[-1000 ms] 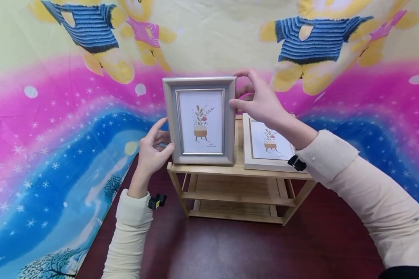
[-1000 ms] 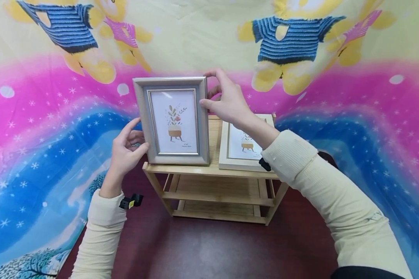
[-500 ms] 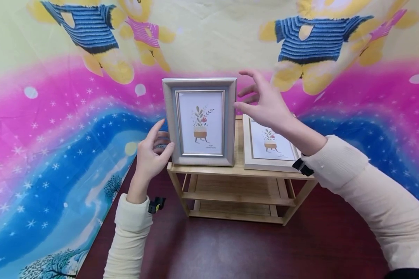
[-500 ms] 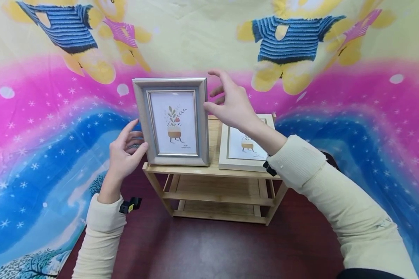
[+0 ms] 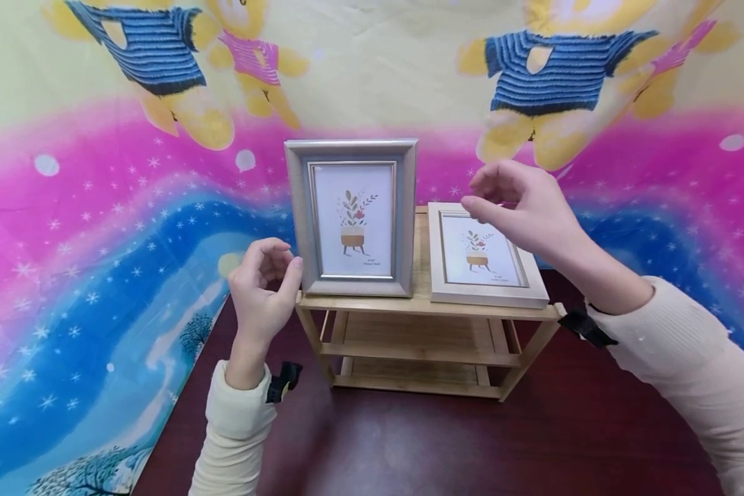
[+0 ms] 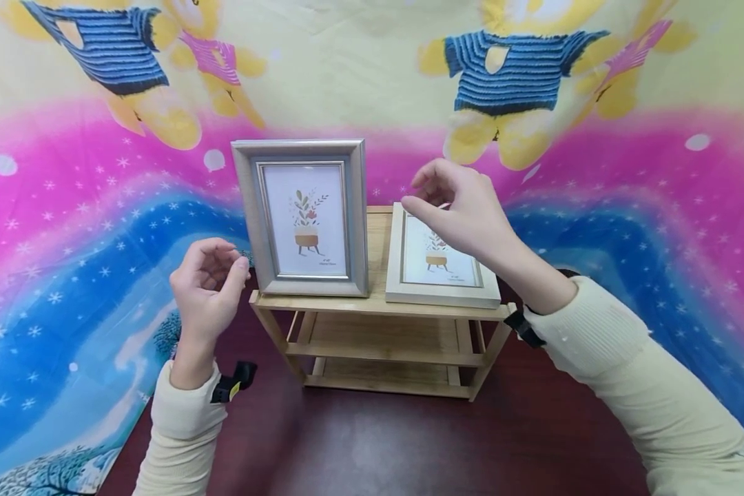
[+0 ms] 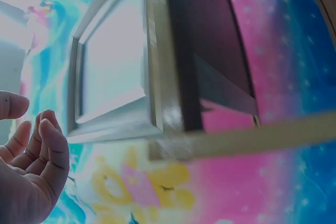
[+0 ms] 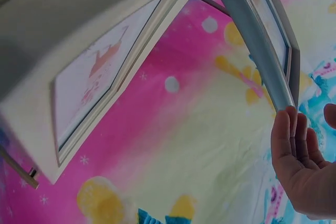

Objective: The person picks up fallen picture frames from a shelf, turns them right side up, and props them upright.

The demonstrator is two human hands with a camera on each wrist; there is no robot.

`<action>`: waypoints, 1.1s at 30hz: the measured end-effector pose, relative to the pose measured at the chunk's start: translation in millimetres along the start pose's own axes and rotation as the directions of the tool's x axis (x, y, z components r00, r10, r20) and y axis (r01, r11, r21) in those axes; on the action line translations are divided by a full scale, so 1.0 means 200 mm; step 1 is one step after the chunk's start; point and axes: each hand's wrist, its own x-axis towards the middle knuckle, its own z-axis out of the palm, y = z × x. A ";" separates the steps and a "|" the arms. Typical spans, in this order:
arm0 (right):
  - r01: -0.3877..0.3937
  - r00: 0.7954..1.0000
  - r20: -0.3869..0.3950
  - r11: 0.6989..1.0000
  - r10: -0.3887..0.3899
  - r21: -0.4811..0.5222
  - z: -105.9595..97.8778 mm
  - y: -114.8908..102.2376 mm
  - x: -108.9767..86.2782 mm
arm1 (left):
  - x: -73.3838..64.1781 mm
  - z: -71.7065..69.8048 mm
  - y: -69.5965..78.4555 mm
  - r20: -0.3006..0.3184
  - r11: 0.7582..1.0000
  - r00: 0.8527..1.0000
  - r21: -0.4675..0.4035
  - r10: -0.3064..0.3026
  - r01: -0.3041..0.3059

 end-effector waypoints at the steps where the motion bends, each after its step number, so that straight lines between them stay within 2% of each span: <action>1: -0.001 1.000 0.000 1.000 0.001 -0.001 -0.01 0.00 -0.02 | 0.00 0.00 0.01 0.000 1.000 1.000 -0.009 0.000 0.000; 7: -0.024 1.000 0.012 1.000 0.024 0.004 -0.05 0.03 -0.10 | -0.01 0.03 0.09 0.019 0.998 1.000 -0.054 0.014 -0.013; 13: -0.009 0.999 0.045 1.000 0.008 0.024 -0.09 0.08 -0.18 | -0.04 0.09 0.16 0.055 0.991 0.997 -0.128 0.053 -0.046; 17: -0.022 0.999 0.049 1.000 0.021 0.018 -0.13 0.10 -0.24 | -0.07 0.13 0.21 0.095 0.982 0.991 -0.177 0.090 -0.072; 21: -0.051 0.998 0.047 0.999 0.050 0.010 -0.16 0.14 -0.30 | -0.09 0.17 0.25 0.130 0.978 0.985 -0.186 0.116 -0.091; 25: -0.045 0.996 0.077 0.998 0.042 0.034 -0.18 0.20 -0.33 | -0.11 0.22 0.28 0.153 0.973 0.979 -0.205 0.136 -0.103; 29: -0.063 0.991 0.123 0.998 0.060 0.022 -0.19 0.25 -0.32 | -0.12 0.29 0.31 0.225 0.977 0.967 -0.200 0.119 -0.074; 33: -0.108 0.975 0.194 0.994 0.107 -0.006 -0.20 0.34 -0.28 | -0.15 0.37 0.34 0.351 0.993 0.935 -0.115 0.050 -0.010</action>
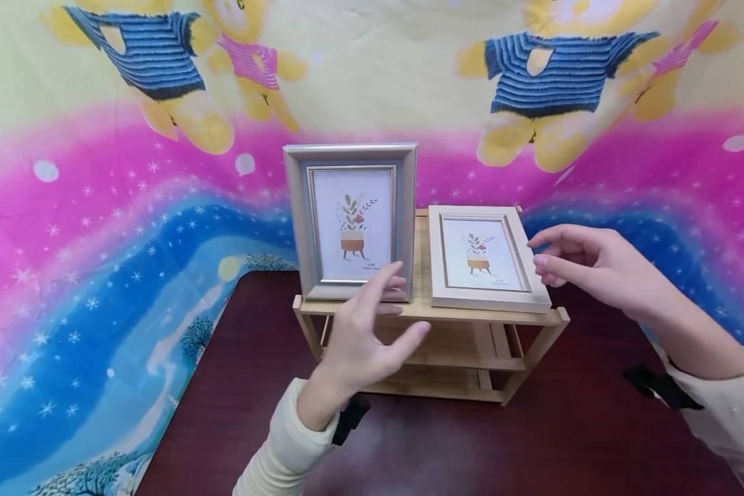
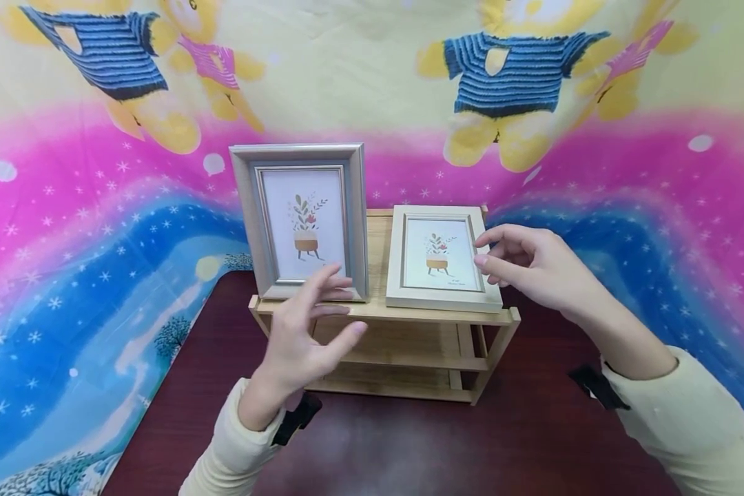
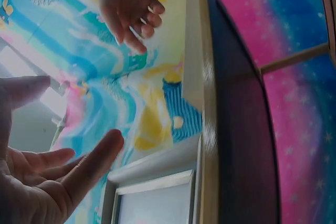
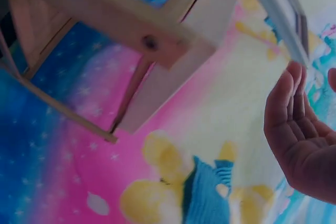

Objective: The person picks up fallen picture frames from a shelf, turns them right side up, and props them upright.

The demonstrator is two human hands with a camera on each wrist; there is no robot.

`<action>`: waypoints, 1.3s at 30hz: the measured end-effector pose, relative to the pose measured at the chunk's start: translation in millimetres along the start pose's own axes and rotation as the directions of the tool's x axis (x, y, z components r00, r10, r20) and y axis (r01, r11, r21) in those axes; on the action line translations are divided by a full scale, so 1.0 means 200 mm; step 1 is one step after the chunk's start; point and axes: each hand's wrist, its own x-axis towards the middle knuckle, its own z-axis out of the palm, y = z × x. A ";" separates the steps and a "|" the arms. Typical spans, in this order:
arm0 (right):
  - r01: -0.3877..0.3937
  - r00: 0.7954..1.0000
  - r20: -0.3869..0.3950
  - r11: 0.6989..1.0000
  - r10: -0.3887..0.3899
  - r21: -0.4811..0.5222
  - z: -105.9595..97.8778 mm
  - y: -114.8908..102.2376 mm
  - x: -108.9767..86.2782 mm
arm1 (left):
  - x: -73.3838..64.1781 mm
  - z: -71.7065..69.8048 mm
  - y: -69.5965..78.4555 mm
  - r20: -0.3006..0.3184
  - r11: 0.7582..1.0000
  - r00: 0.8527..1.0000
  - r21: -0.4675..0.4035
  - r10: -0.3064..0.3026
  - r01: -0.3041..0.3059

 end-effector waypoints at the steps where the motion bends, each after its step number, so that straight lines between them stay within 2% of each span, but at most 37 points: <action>1: -0.010 1.000 0.022 1.000 0.010 0.006 -0.01 0.02 0.02 | 0.00 0.02 0.00 0.027 0.999 0.999 0.030 -0.019 0.018; 3: -0.010 0.998 0.067 0.999 0.008 0.035 -0.02 0.07 0.05 | 0.01 0.07 0.01 0.065 0.993 0.997 0.115 -0.044 0.037; 6: -0.053 0.995 0.085 0.997 0.048 0.060 -0.05 0.15 0.10 | 0.03 0.14 0.01 0.077 0.972 0.996 0.232 -0.053 0.034; 11: -0.192 0.980 0.067 0.979 0.188 0.062 -0.08 0.25 0.17 | 0.05 0.24 0.02 0.051 0.916 0.996 0.399 -0.072 0.046; 14: -0.240 0.969 0.074 0.968 0.235 0.070 -0.09 0.30 0.20 | 0.06 0.28 0.03 0.040 0.874 0.994 0.481 -0.106 0.074; 22: -0.279 0.960 0.036 0.955 0.277 0.100 -0.09 0.40 0.25 | 0.08 0.35 0.03 0.052 0.818 0.978 0.559 -0.200 0.138; 28: -0.282 0.959 0.015 0.954 0.282 0.100 -0.07 0.43 0.29 | 0.09 0.41 0.03 0.020 0.720 0.967 0.672 -0.252 0.174; 30: -0.290 0.957 0.013 0.952 0.291 0.091 -0.05 0.44 0.30 | 0.09 0.43 0.02 0.003 0.696 0.965 0.694 -0.262 0.186; 34: -0.318 0.948 0.023 0.946 0.317 0.069 -0.03 0.45 0.33 | 0.09 0.46 0.00 -0.013 0.675 0.959 0.708 -0.282 0.208; 39: -0.364 0.931 0.067 0.928 0.359 0.080 -0.03 0.47 0.35 | 0.08 0.48 -0.02 -0.023 0.669 0.958 0.711 -0.285 0.216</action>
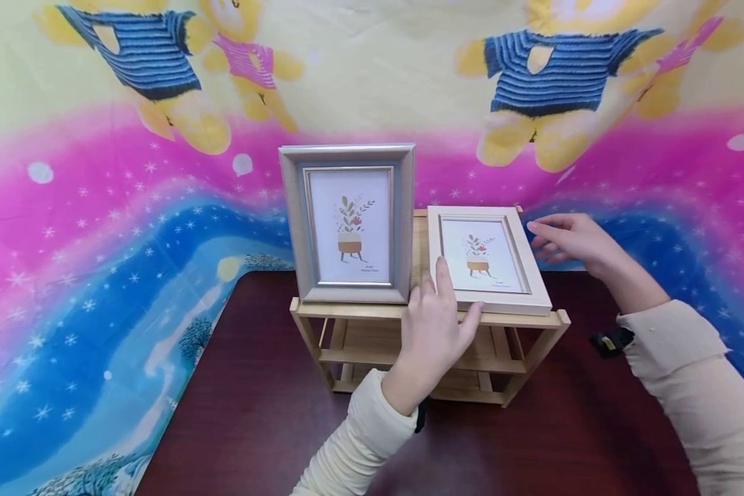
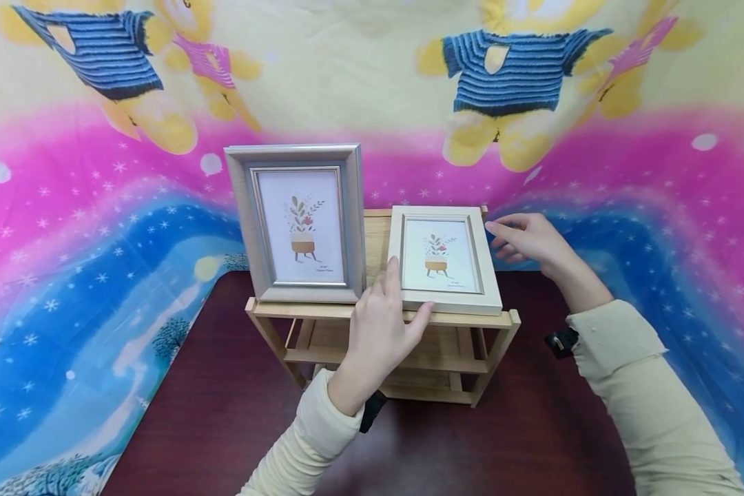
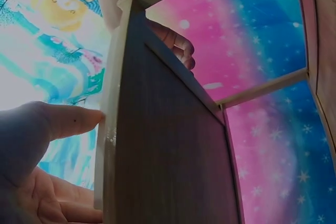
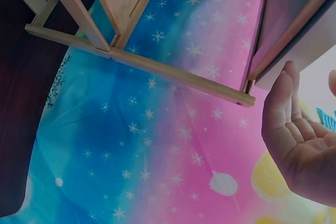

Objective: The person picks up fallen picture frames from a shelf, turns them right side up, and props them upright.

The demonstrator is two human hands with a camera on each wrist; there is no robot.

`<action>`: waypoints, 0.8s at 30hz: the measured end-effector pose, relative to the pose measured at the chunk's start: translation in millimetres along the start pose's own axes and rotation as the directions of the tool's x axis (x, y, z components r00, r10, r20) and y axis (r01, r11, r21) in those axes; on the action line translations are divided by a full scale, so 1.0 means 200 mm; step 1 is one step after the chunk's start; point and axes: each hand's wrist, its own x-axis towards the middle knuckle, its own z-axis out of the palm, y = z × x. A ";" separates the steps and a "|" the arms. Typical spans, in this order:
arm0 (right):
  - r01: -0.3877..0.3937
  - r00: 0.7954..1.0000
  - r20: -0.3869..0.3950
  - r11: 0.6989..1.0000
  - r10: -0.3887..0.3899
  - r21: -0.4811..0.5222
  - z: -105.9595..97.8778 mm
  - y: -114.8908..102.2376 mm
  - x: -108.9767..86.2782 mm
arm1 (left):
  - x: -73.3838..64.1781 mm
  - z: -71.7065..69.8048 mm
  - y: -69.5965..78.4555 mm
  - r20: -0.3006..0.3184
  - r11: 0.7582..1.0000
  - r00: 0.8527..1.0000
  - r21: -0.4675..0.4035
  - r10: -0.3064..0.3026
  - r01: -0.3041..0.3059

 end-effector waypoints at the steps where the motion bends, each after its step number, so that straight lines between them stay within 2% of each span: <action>1: -0.007 1.000 0.013 1.000 0.007 0.007 0.00 0.00 0.01 | 0.00 0.00 0.00 0.001 1.000 1.000 0.000 -0.001 0.001; 8: -0.043 0.996 0.079 0.999 0.043 0.003 0.03 -0.01 0.03 | 0.00 0.00 -0.02 0.028 1.000 1.000 -0.002 -0.004 0.005; 15: -0.056 0.990 0.128 0.998 0.054 0.005 0.05 -0.01 0.03 | 0.00 0.00 -0.03 0.054 1.000 0.998 0.007 0.027 -0.027; 20: -0.026 0.994 0.109 1.000 0.025 0.000 0.07 0.00 0.03 | 0.00 0.00 -0.04 0.049 0.999 0.998 -0.001 0.039 -0.039; 24: 0.011 0.998 0.069 1.000 -0.012 0.003 0.07 0.00 0.01 | 0.00 0.01 -0.04 0.018 0.999 0.999 -0.013 0.050 -0.049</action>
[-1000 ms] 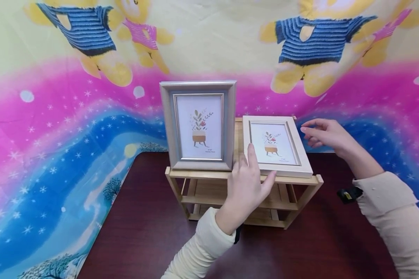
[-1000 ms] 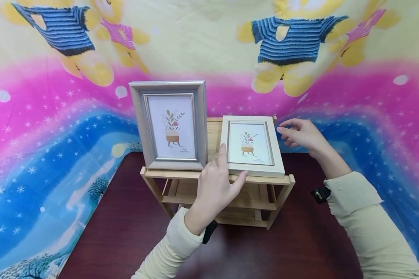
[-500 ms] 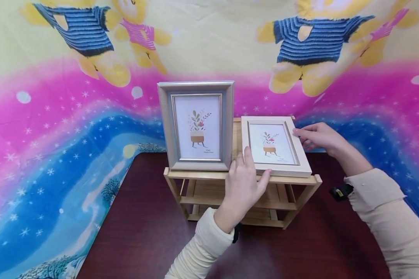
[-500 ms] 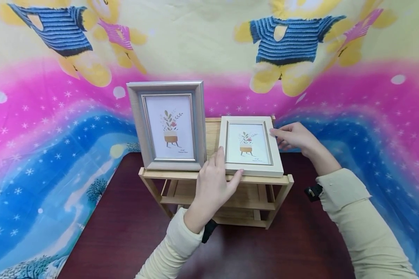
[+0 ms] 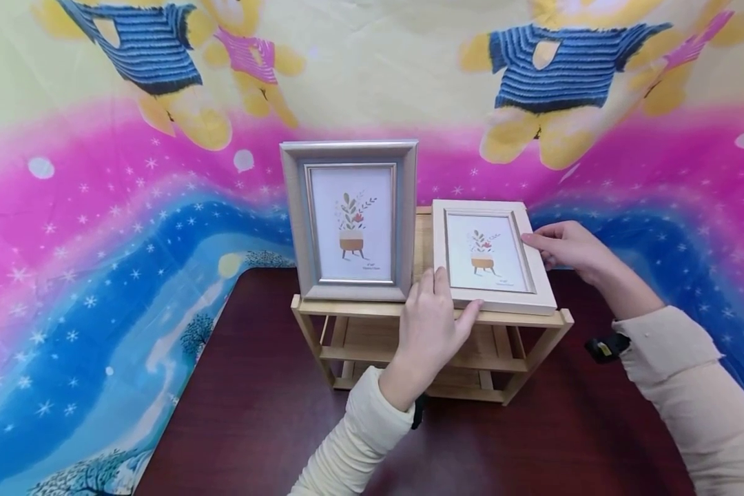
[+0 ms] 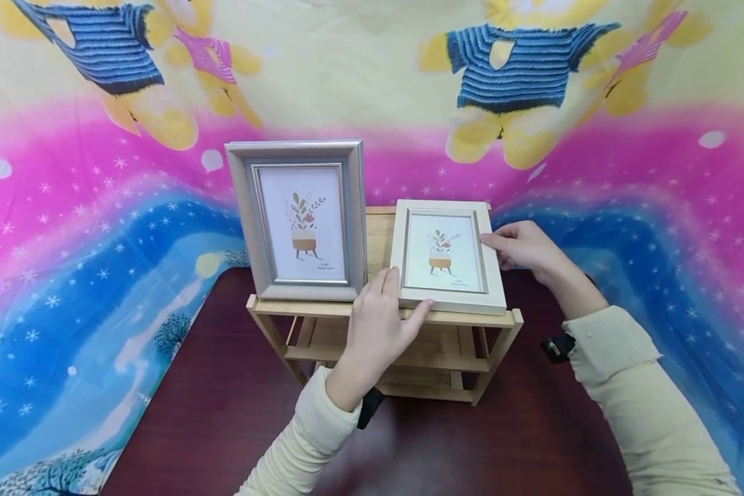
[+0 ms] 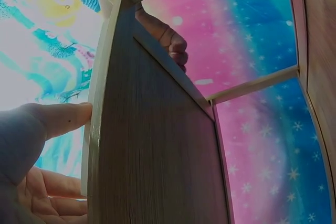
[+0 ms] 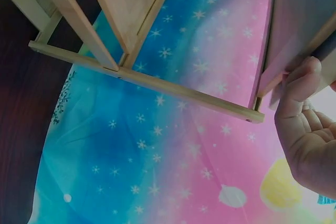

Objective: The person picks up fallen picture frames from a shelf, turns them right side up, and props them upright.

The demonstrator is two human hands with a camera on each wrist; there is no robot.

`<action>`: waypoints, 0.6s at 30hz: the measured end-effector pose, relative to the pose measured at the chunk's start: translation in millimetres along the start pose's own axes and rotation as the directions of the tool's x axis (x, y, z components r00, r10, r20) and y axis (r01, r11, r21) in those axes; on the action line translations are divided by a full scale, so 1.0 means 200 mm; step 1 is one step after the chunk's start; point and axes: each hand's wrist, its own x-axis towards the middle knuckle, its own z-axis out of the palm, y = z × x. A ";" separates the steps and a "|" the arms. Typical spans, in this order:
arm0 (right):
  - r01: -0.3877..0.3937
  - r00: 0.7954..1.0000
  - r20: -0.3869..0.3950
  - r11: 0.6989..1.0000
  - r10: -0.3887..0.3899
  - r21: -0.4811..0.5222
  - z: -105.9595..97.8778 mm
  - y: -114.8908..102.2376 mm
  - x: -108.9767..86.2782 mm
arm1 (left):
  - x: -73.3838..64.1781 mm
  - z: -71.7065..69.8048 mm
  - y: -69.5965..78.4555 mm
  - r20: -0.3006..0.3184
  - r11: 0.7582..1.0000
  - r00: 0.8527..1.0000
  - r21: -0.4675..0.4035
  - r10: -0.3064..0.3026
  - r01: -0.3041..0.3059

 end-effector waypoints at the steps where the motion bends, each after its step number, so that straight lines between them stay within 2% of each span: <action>1: 0.009 1.000 -0.014 1.000 -0.009 0.003 0.00 0.00 -0.01 | 0.00 0.00 0.00 -0.009 1.000 1.000 -0.007 0.003 -0.003; 10: 0.073 0.983 -0.165 0.997 -0.077 -0.034 -0.02 -0.03 -0.06 | 0.00 0.02 -0.01 -0.058 0.998 0.998 -0.063 0.014 -0.017; 14: 0.090 0.975 -0.198 0.995 -0.097 -0.045 -0.02 -0.03 -0.07 | 0.00 0.02 -0.01 -0.054 0.997 0.999 -0.079 0.008 -0.012; 18: 0.128 0.961 -0.241 0.991 -0.135 -0.047 -0.03 -0.04 -0.09 | 0.00 0.02 0.00 -0.029 0.998 1.000 -0.060 0.006 -0.008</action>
